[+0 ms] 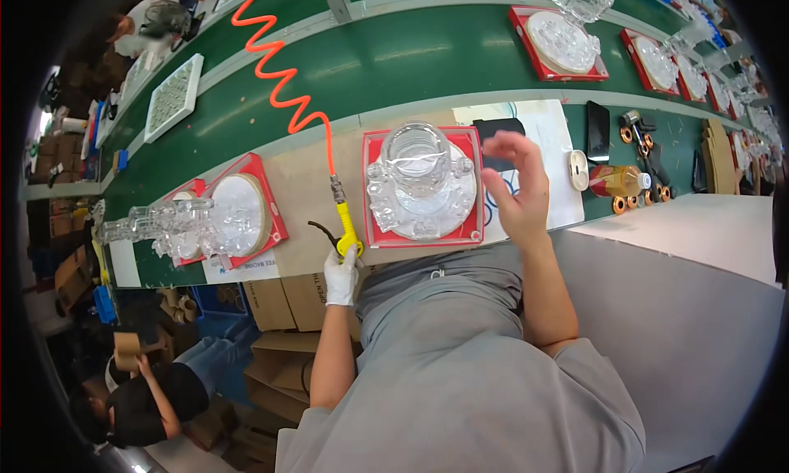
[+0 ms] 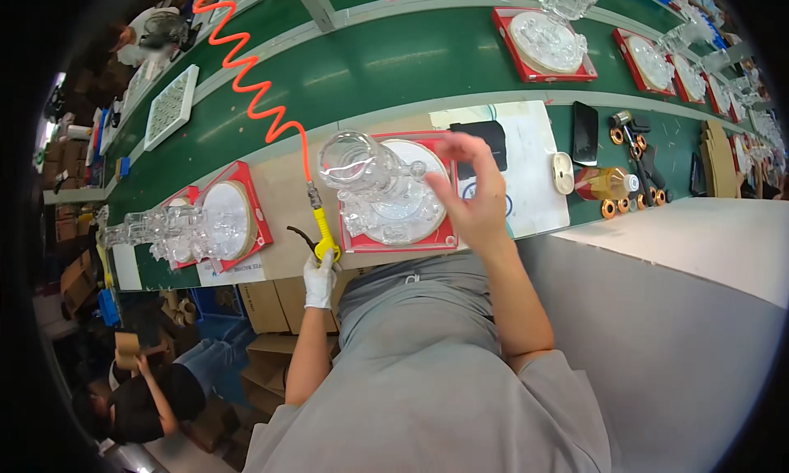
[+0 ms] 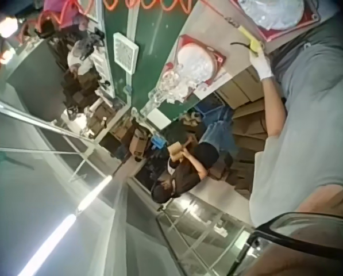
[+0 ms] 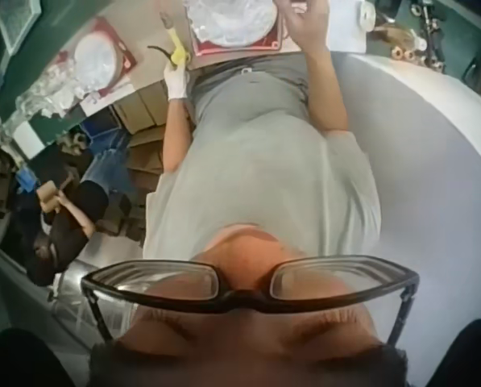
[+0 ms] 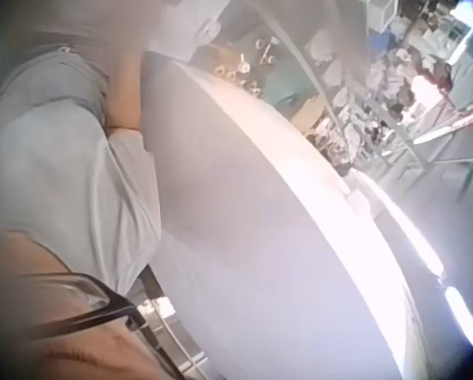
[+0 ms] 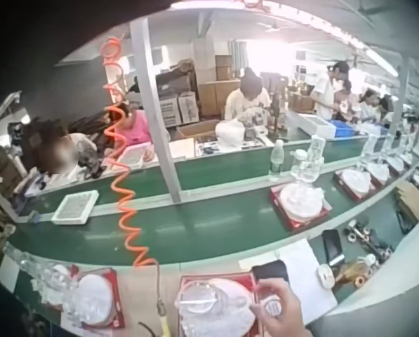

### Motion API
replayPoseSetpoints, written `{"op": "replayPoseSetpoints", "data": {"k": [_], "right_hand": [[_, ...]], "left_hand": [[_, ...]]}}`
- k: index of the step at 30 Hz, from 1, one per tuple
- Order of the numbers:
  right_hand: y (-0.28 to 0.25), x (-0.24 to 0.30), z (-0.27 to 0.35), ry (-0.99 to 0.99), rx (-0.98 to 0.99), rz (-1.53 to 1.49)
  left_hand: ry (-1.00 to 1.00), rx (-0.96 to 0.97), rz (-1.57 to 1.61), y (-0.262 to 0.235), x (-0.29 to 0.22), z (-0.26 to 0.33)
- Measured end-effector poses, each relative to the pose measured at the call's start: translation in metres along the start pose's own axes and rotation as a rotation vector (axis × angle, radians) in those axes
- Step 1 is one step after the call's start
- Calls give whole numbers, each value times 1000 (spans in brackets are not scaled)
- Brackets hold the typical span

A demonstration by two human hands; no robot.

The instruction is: The person cleans acrylic hookahs by blowing debris off the components with an air blow gun and positioning the pieces onto packaging trays by hand.

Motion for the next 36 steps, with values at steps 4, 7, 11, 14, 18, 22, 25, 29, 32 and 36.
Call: {"op": "replayPoseSetpoints", "data": {"k": [4, 7, 11, 14, 18, 22, 25, 29, 32, 36], "right_hand": [[-38, -68, 76, 558, 259, 241], [-46, -95, 138, 735, 380, 348], [-31, -94, 164, 825, 479, 439], [-23, -99, 165, 790, 464, 434], [-30, -103, 163, 740, 398, 349], [-49, -117, 168, 721, 257, 321], [-60, -131, 177, 803, 144, 197], [-53, -130, 179, 809, 110, 152], [-50, -131, 183, 798, 140, 178], [-47, -136, 196, 873, 73, 44]], "left_hand": [[14, 23, 9, 3, 2, -4], [36, 3, 23, 2, 4, -6], [34, -25, -18, 3, 0, -5], [5, -24, -32, 3, -3, -3], [-10, -27, -63, 6, -7, 1], [2, -23, -62, 7, -6, 1], [-3, -22, -43, 5, -5, -1], [102, -44, -104, 8, -9, -2], [254, -45, -215, 18, -28, 11], [198, -98, -139, 45, -94, 61]]}}
Point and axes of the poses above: each hand's wrist, its own z-axis away from the middle knuckle, its own y-axis out of the palm, x = y × z, the point moved 5 cm from there along -z, towards the middle knuckle, and after that the axes turned 9 degrees about -y, right-handed, at the moved point
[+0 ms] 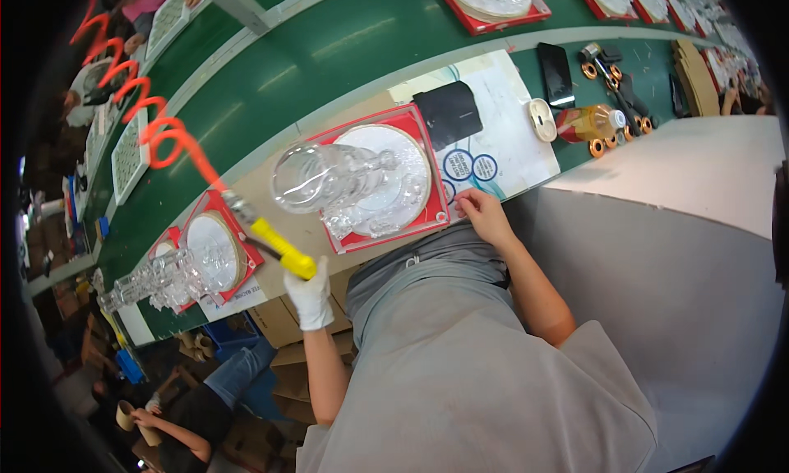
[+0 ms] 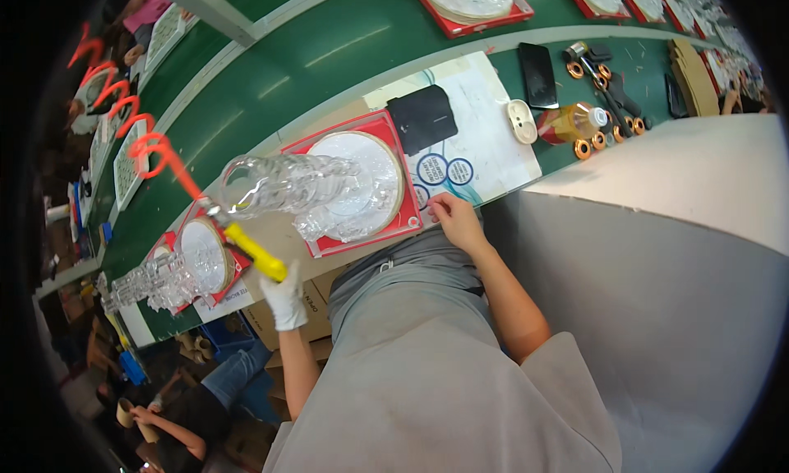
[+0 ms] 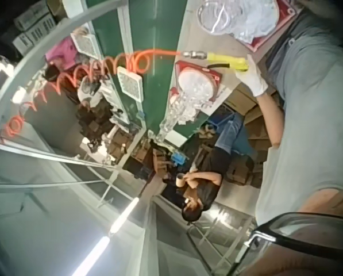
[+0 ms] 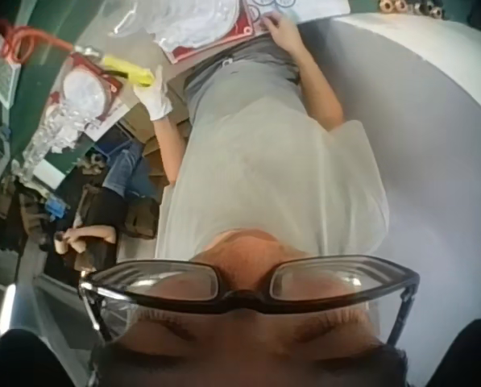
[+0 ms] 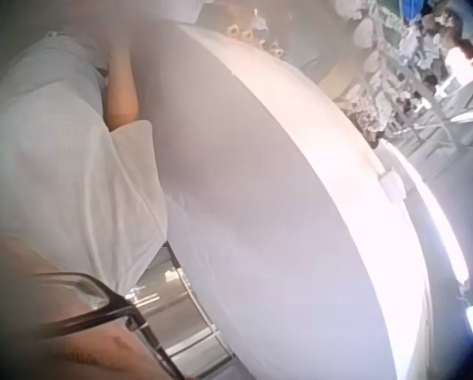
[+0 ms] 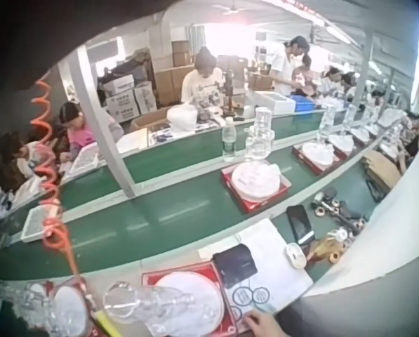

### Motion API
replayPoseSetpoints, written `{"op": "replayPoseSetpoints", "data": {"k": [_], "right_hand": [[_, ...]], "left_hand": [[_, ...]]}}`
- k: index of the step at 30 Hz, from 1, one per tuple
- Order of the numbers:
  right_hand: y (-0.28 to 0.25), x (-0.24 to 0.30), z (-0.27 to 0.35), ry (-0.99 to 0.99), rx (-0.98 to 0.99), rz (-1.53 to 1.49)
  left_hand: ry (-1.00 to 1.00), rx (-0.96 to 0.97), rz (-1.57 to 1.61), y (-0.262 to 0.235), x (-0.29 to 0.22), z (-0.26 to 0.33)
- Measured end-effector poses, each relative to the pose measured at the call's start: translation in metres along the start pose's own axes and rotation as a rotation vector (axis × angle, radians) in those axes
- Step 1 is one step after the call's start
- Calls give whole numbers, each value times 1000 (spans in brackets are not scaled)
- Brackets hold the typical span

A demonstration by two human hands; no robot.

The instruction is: The person cleans acrylic hookahs by blowing debris off the components with an air blow gun and positioning the pieces onto packaging trays by hand.

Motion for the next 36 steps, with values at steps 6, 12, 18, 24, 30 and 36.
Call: {"op": "replayPoseSetpoints", "data": {"k": [6, 12, 18, 24, 30, 36], "right_hand": [[2, -4, 0, -28, 18, -2], [2, 11, 2, -168, 48, 107], [-2, 20, 4, -87, 29, 204], [-8, 24, 8, -69, -42, 260], [-14, 11, 12, -66, -95, 224], [-20, 17, 14, -88, -111, 207]], "left_hand": [[407, 270, 297, 34, -135, 49], [814, 154, -58, 64, -199, 60], [841, 134, -267, 94, -223, 77], [981, 199, -309, 129, -240, 90], [1011, 315, -359, 154, -242, 91], [979, 287, -345, 143, -241, 76]]}}
Point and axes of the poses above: each hand's wrist, its own z-axis away from the middle knuckle, its own y-axis out of the palm, x = y × z, the point moved 5 cm from there along -z, towards the middle knuckle, and after that the axes turned 9 degrees about -y, right-handed, at the moved point
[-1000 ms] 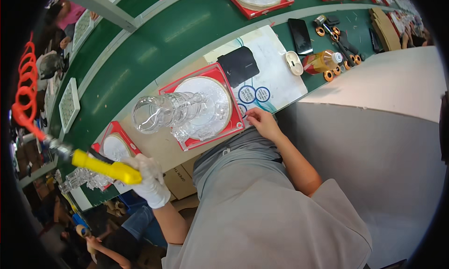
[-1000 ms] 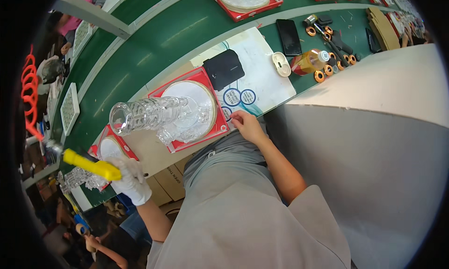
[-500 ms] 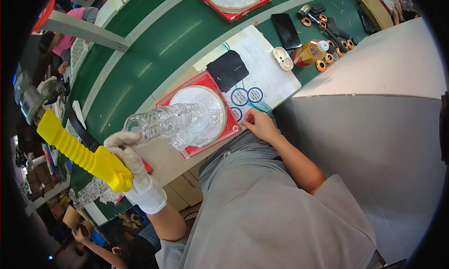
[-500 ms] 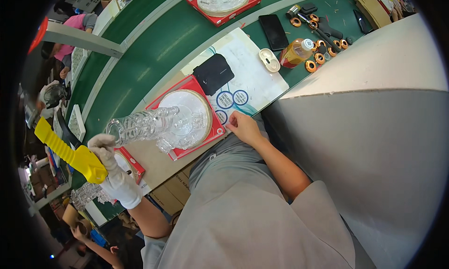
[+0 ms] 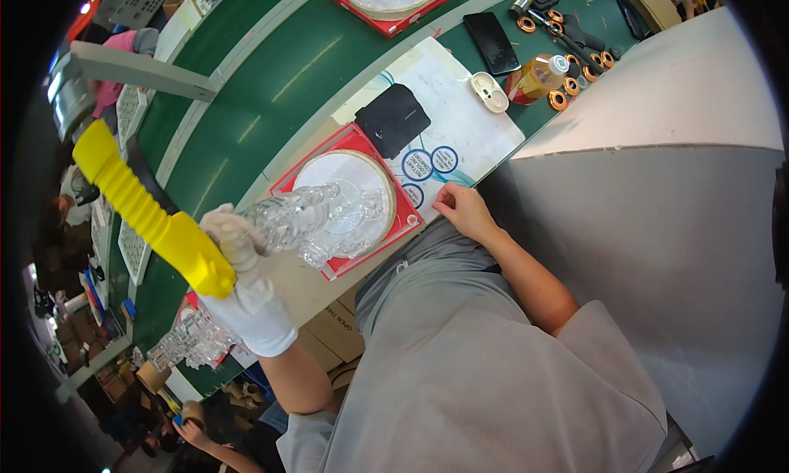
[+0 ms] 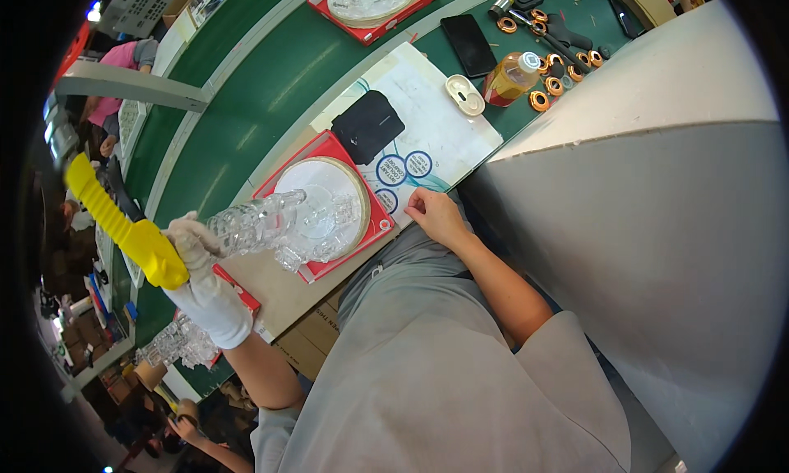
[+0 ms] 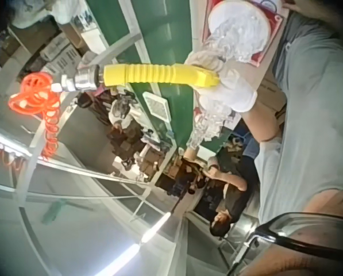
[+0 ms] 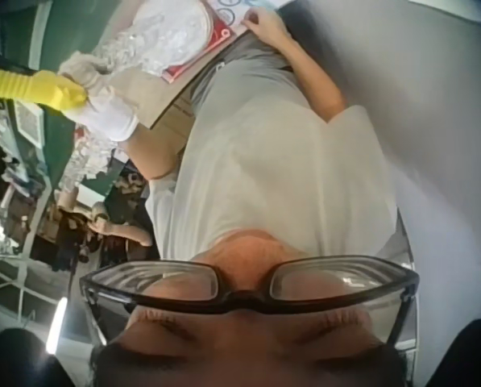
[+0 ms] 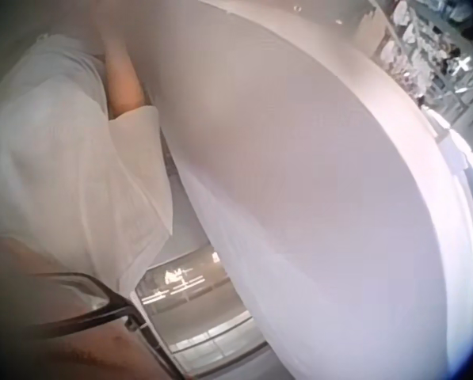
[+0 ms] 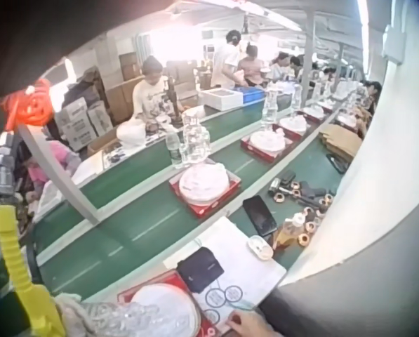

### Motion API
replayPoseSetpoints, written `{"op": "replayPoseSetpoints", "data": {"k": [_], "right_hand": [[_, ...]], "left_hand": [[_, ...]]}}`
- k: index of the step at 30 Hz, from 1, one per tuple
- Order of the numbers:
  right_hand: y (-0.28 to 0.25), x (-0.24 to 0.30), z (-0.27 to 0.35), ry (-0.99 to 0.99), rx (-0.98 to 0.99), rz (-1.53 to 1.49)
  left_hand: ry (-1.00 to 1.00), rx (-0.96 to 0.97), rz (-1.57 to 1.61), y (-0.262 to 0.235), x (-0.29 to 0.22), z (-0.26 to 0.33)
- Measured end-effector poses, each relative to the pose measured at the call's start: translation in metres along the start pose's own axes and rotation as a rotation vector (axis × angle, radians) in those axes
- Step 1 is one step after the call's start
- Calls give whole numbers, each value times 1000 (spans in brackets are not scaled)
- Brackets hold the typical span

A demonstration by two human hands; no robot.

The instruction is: The person cleans acrylic hookahs by blowing debris off the components with an air blow gun and positioning the pieces onto packaging trays by hand.

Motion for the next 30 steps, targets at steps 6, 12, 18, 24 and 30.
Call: {"op": "replayPoseSetpoints", "data": {"k": [6, 12, 18, 24, 30], "right_hand": [[4, -7, 2, 40, -13, -77], [30, 3, -9, 146, 123, -470], [47, 31, -21, 243, 250, -778], [40, 43, -12, 171, 273, -898], [31, 62, -1, -96, 225, -851]], "left_hand": [[-12, -66, 16, -28, 13, 2], [-27, -197, -121, -72, 25, 7], [-25, -308, -118, -110, 45, 14], [-25, -343, 47, -128, 52, 21], [-23, -348, 80, -134, 57, 22]]}}
Point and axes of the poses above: each hand's wrist, its own z-axis away from the middle knuckle, its own y-axis out of the palm, x = y × z, the point moved 5 cm from there along -z, towards the middle knuckle, and after that the axes turned 9 degrees about -y, right-handed, at the moved point
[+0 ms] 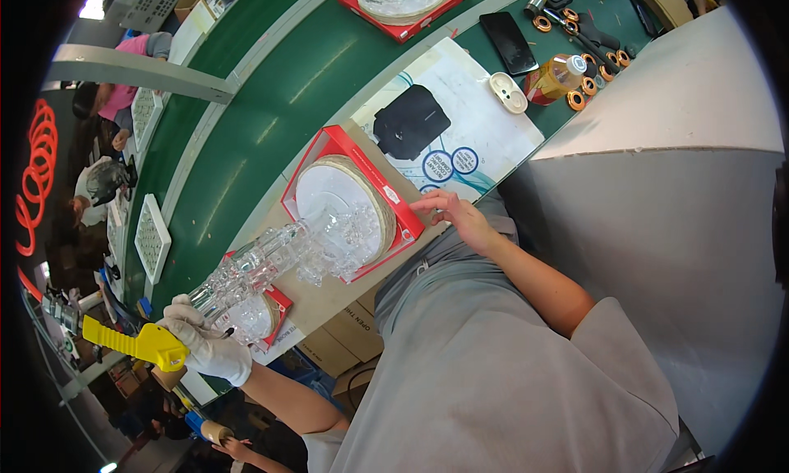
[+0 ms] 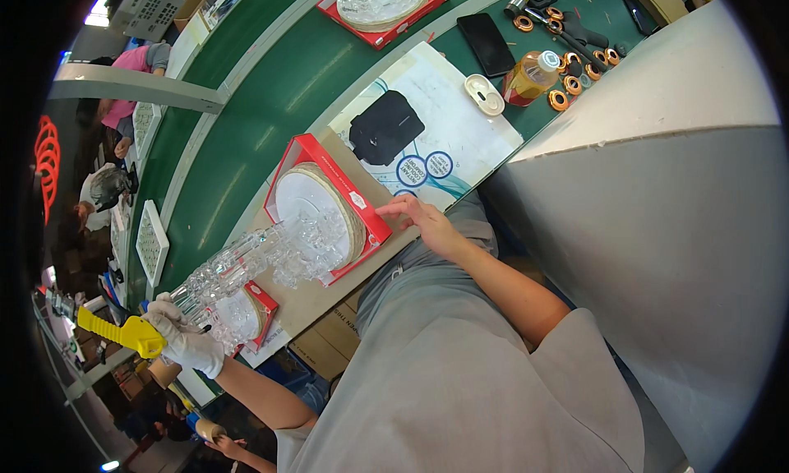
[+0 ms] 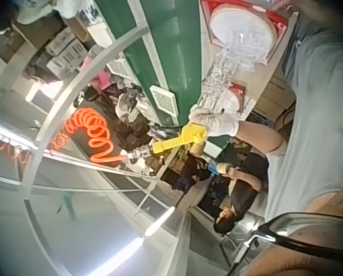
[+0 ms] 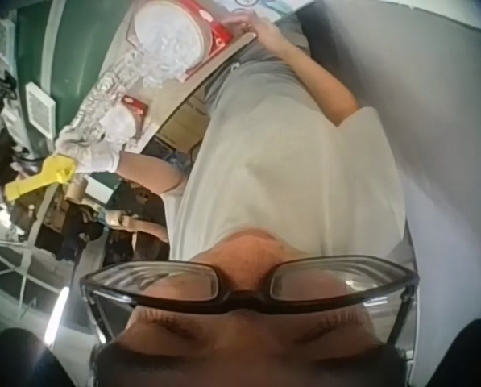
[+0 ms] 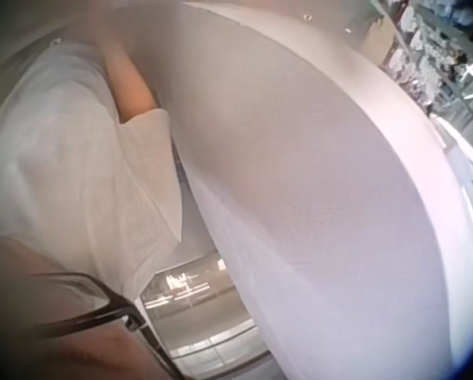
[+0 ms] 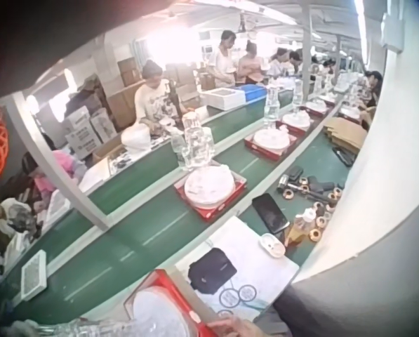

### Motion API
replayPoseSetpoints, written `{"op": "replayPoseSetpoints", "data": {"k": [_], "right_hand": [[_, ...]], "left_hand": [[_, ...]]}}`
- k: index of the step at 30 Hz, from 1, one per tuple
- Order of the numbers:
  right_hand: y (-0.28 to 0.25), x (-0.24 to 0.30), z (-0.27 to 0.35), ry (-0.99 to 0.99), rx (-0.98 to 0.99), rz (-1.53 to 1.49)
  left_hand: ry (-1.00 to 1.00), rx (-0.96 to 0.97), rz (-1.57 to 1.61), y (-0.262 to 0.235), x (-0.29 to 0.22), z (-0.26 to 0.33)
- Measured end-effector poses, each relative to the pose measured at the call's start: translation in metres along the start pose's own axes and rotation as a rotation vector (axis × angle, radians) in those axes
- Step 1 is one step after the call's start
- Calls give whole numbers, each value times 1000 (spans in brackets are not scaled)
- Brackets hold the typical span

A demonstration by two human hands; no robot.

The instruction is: The person cleans acrylic hookahs by blowing debris off the components with an air blow gun and positioning the pieces onto packaging trays by hand.

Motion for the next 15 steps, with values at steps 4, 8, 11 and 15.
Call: {"op": "replayPoseSetpoints", "data": {"k": [4, 8, 11, 15], "right_hand": [[13, 19, 0, -162, 57, 60], [26, 42, 1, -170, 67, 411], [33, 48, 4, -283, 92, 555], [36, 45, 13, -257, 96, 626]], "left_hand": [[-2, 14, -4, 8, -4, 1], [60, 68, -67, 14, -7, 1], [68, 88, -96, 22, -10, 2], [67, 61, -36, 36, -19, 5]]}}
Point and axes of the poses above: each hand's wrist, its own z-axis away from the middle knuckle, its own y-axis out of the palm, x = y × z, the point moved 5 cm from there along -z, towards the middle knuckle, and after that the axes turned 9 degrees about -y, right-handed, at the moved point
